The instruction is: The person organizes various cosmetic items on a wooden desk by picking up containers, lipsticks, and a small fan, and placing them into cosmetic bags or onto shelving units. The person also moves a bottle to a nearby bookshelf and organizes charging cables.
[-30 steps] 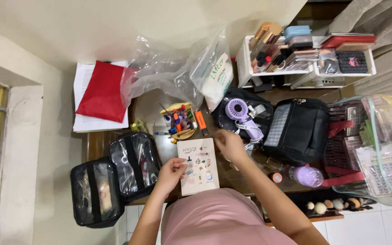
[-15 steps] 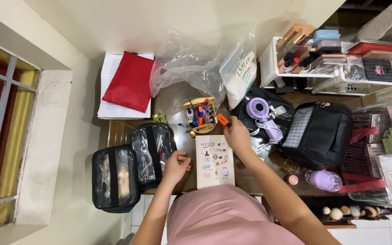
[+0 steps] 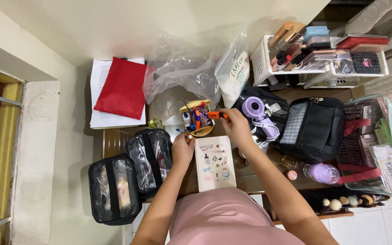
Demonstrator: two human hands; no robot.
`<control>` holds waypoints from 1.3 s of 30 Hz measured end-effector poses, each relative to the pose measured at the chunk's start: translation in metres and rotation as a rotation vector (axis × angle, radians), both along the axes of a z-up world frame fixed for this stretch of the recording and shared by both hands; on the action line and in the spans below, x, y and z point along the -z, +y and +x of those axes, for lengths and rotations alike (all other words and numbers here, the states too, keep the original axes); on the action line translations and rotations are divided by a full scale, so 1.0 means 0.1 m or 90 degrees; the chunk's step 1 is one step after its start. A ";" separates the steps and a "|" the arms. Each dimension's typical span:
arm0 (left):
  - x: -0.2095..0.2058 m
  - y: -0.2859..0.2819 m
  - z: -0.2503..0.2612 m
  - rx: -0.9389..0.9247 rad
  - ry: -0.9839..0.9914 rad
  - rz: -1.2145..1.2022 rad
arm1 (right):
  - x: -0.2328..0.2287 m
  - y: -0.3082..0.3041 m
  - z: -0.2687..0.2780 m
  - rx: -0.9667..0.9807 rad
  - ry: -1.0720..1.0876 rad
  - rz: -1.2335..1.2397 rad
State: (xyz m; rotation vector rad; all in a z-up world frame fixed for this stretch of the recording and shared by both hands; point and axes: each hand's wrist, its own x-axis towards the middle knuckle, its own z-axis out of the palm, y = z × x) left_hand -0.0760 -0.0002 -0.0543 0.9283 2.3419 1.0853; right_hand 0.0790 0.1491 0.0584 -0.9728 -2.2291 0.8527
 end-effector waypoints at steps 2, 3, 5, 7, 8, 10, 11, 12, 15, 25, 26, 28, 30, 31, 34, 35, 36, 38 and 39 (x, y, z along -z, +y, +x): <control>-0.04 -0.06 -0.03 0.023 -0.016 0.032 | 0.07 0.13 -0.13 -0.027 0.000 -0.002; -0.06 -0.10 -0.05 0.017 -0.015 0.030 | 0.12 0.17 -0.19 -0.055 0.001 -0.004; -0.11 -0.18 -0.08 0.031 -0.044 0.065 | 0.18 0.26 -0.26 -0.063 0.000 -0.011; -0.19 -0.30 -0.10 0.029 -0.066 0.064 | 0.21 0.31 -0.30 -0.075 -0.002 -0.017; -0.23 -0.36 -0.10 0.033 -0.089 0.065 | 0.21 0.32 -0.31 -0.042 0.000 -0.038; -0.30 -0.47 -0.08 0.011 -0.141 0.092 | 0.22 0.36 -0.36 -0.019 -0.001 -0.060; -0.32 -0.53 -0.06 0.000 -0.194 0.118 | 0.23 0.38 -0.39 -0.036 -0.054 -0.073; -0.32 -0.56 -0.04 -0.008 -0.195 0.117 | 0.25 0.39 -0.40 -0.054 -0.108 -0.085; -0.35 -0.62 -0.01 -0.023 -0.249 0.123 | 0.29 0.41 -0.43 -0.095 -0.092 -0.056; -0.51 -0.51 -0.04 -0.009 -0.304 0.128 | 0.32 0.26 -0.22 0.027 0.023 -0.062; -0.53 -0.49 -0.05 -0.007 -0.304 0.114 | 0.32 0.26 -0.22 0.008 0.044 -0.043; -0.56 -0.45 -0.06 -0.009 -0.306 0.109 | 0.32 0.26 -0.23 -0.009 0.065 -0.023; -0.58 -0.41 -0.06 -0.011 -0.308 0.104 | 0.32 0.28 -0.30 -0.064 0.084 -0.071; -0.59 -0.38 -0.07 -0.005 -0.295 0.117 | 0.32 0.29 -0.32 -0.061 0.084 -0.071; -0.59 -0.29 -0.07 0.002 -0.267 0.136 | 0.30 0.32 -0.36 -0.049 0.051 -0.078; -0.58 -0.26 -0.06 -0.001 -0.254 0.139 | 0.30 0.33 -0.36 -0.057 0.047 -0.083; -0.56 -0.24 -0.07 0.000 -0.253 0.139 | 0.31 0.33 -0.36 -0.065 0.043 -0.088; -0.52 -0.21 -0.07 0.010 -0.202 0.141 | 0.36 0.33 -0.36 -0.068 0.056 -0.102; -0.50 -0.19 -0.06 0.012 -0.202 0.142 | 0.40 0.35 -0.36 -0.072 0.070 -0.115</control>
